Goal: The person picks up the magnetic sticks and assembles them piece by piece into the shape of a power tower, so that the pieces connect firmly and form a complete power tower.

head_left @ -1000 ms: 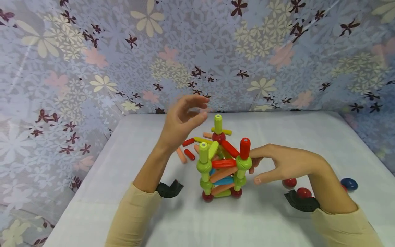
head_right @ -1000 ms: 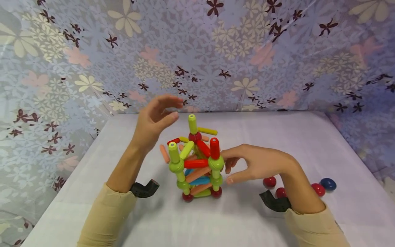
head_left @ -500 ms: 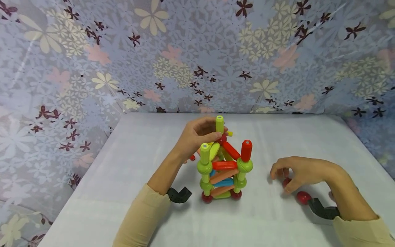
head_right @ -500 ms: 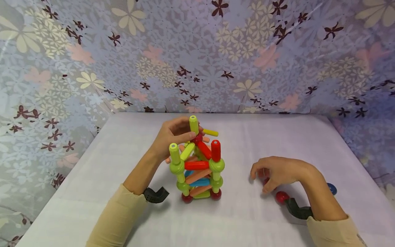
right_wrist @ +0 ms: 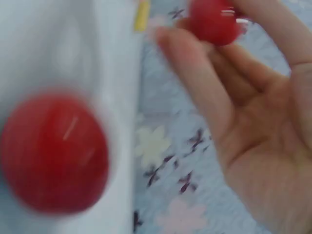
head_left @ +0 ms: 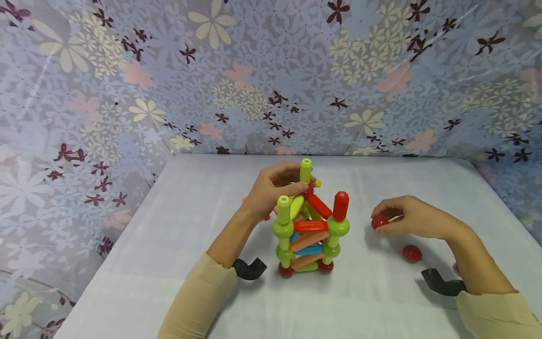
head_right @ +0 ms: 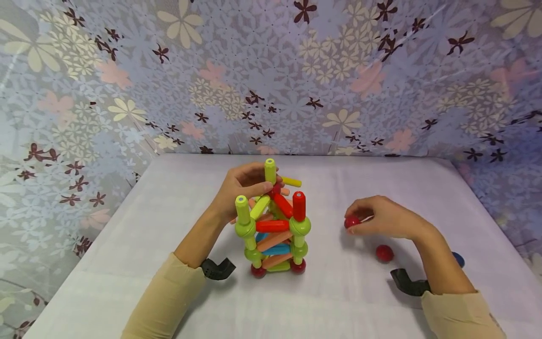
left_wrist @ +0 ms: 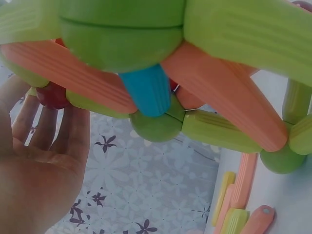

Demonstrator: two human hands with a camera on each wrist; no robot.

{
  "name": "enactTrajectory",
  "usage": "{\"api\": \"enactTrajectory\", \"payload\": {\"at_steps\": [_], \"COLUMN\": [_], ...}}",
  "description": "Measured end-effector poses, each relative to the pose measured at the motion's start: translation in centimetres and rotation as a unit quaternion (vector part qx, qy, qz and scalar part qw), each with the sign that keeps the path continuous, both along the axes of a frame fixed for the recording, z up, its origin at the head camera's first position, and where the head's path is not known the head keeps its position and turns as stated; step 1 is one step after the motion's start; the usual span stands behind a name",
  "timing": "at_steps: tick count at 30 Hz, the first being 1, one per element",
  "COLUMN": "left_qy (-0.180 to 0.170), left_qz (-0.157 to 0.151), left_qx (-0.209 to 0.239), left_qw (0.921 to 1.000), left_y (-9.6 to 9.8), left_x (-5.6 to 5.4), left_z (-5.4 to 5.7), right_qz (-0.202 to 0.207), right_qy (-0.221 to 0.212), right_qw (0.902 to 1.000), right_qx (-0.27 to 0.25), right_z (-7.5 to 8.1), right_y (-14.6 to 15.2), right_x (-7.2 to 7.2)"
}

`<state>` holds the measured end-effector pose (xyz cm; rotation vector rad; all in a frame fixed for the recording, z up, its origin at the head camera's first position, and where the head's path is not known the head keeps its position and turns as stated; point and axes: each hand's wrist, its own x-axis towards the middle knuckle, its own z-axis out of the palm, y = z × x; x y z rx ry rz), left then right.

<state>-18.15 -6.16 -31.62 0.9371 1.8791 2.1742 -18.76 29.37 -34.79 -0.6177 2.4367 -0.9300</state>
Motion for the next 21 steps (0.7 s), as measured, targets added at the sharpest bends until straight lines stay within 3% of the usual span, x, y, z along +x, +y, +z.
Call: {"api": "enactTrajectory", "payload": {"at_steps": [4,10,13,16,21], "left_qy": [-0.008,-0.006,-0.006,-0.006,-0.002], "left_qz": [0.002,0.01,0.011,0.008,-0.004], "left_qx": [0.001,-0.002,-0.003,-0.001,0.005], "left_qw": [1.0,0.9999,0.9999,1.0,1.0], "left_y": [-0.1,-0.3,-0.2,-0.1,0.1], "left_x": [0.0,0.0,0.0,0.0,0.0], "left_z": [-0.1,-0.3,-0.2,-0.3,-0.2], "right_qz": [-0.061,-0.104,-0.1,-0.071,-0.015], "right_qy": [0.065,0.137,0.166,0.173,0.177], "right_qw": [0.9906,0.9566,0.9408,0.929,0.9247], "right_qx": [-0.104,-0.235,-0.278,-0.319,-0.336], "right_z": [2.9,8.8,10.8,11.8,11.8], "right_y": [-1.8,-7.5,-10.4,-12.4,-13.8], "right_x": [0.3,1.1,1.2,1.0,0.8]}}
